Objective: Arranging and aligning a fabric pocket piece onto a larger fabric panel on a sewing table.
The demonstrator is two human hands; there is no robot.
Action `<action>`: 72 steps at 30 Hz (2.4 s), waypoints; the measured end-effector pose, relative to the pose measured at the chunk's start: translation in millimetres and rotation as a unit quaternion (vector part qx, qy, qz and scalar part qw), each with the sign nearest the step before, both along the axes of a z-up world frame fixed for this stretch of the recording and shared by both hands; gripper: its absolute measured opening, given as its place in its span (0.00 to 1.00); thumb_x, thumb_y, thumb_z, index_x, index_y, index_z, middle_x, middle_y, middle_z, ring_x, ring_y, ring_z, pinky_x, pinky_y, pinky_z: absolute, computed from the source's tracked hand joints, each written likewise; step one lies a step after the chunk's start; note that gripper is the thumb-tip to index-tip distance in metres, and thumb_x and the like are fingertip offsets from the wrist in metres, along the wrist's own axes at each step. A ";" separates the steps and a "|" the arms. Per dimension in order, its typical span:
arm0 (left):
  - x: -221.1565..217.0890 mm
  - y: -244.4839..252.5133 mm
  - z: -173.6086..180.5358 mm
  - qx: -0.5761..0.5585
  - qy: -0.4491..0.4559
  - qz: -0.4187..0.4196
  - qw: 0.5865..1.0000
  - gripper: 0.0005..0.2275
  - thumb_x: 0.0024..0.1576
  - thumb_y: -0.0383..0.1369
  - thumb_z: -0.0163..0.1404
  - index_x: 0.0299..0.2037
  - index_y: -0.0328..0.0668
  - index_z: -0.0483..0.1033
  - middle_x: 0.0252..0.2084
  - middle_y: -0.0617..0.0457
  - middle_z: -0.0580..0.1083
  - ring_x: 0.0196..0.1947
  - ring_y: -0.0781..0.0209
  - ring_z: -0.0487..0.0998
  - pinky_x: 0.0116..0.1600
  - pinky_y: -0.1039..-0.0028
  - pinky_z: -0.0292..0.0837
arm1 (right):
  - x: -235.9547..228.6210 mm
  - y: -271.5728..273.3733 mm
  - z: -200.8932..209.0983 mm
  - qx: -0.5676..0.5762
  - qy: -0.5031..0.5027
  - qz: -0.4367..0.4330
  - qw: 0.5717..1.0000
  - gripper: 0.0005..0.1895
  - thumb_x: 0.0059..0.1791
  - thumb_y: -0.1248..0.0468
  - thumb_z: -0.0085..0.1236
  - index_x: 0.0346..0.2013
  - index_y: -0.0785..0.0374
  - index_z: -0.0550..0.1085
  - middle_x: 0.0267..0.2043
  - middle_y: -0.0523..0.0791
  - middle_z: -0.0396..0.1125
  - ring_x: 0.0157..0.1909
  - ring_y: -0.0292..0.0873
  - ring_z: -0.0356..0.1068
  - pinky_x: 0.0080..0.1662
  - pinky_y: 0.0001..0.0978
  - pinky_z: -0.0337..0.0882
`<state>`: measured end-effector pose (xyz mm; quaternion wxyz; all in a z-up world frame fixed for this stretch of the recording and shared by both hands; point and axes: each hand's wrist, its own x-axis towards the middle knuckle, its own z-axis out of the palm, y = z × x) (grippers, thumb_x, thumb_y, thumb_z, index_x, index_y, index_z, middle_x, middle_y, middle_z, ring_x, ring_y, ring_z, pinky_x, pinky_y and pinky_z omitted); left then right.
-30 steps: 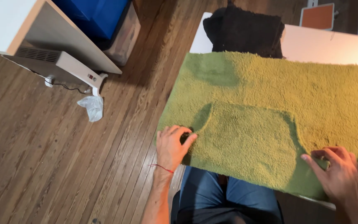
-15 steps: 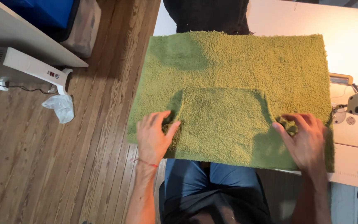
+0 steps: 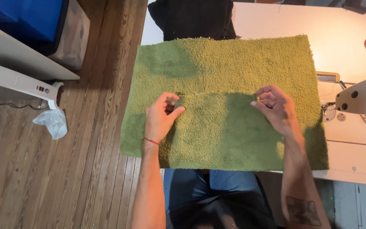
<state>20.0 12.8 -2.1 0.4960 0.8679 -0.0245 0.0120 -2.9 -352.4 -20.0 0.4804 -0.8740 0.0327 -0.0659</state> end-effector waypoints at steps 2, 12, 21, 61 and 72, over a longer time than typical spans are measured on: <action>2.0 5.2 -9.4 -0.082 0.034 -0.016 0.996 0.16 0.51 0.32 0.65 0.47 0.41 0.77 0.34 0.49 0.81 0.33 0.61 0.82 0.39 0.71 0.79 | -3.7 -0.1 7.4 0.057 0.018 0.003 0.998 0.16 0.49 0.67 0.68 0.50 0.66 0.74 0.37 0.47 0.71 0.35 0.34 0.69 0.38 0.27 0.68; -11.3 -4.5 27.1 0.143 -0.067 0.034 0.987 0.17 0.50 0.39 0.66 0.44 0.42 0.77 0.40 0.50 0.77 0.27 0.57 0.80 0.32 0.64 0.73 | -17.8 18.0 44.7 -0.188 -0.066 -0.014 0.980 0.11 0.51 0.61 0.66 0.45 0.63 0.79 0.39 0.48 0.73 0.34 0.44 0.71 0.40 0.36 0.72; -53.3 16.1 35.2 0.173 -0.022 0.016 0.984 0.19 0.50 0.44 0.66 0.44 0.42 0.80 0.36 0.48 0.81 0.33 0.56 0.83 0.37 0.65 0.78 | -52.3 -3.1 61.3 -0.270 0.042 0.004 0.962 0.19 0.44 0.47 0.66 0.37 0.58 0.81 0.37 0.42 0.75 0.38 0.43 0.73 0.46 0.39 0.68; -102.0 62.4 33.8 0.157 -0.020 0.023 0.987 0.11 0.52 0.37 0.62 0.40 0.39 0.82 0.40 0.48 0.78 0.41 0.49 0.78 0.44 0.63 0.72 | -109.7 -44.0 42.6 -0.260 0.028 -0.046 0.964 0.12 0.43 0.56 0.70 0.36 0.59 0.82 0.48 0.45 0.69 0.55 0.48 0.66 0.57 0.45 0.60; -98.2 42.1 44.8 0.306 -0.046 0.061 0.949 0.12 0.53 0.40 0.61 0.44 0.48 0.81 0.45 0.54 0.78 0.46 0.51 0.75 0.52 0.57 0.64 | -116.6 -16.6 50.6 -0.296 -0.011 -0.094 0.951 0.12 0.49 0.57 0.68 0.42 0.59 0.79 0.48 0.45 0.68 0.55 0.48 0.66 0.57 0.44 0.61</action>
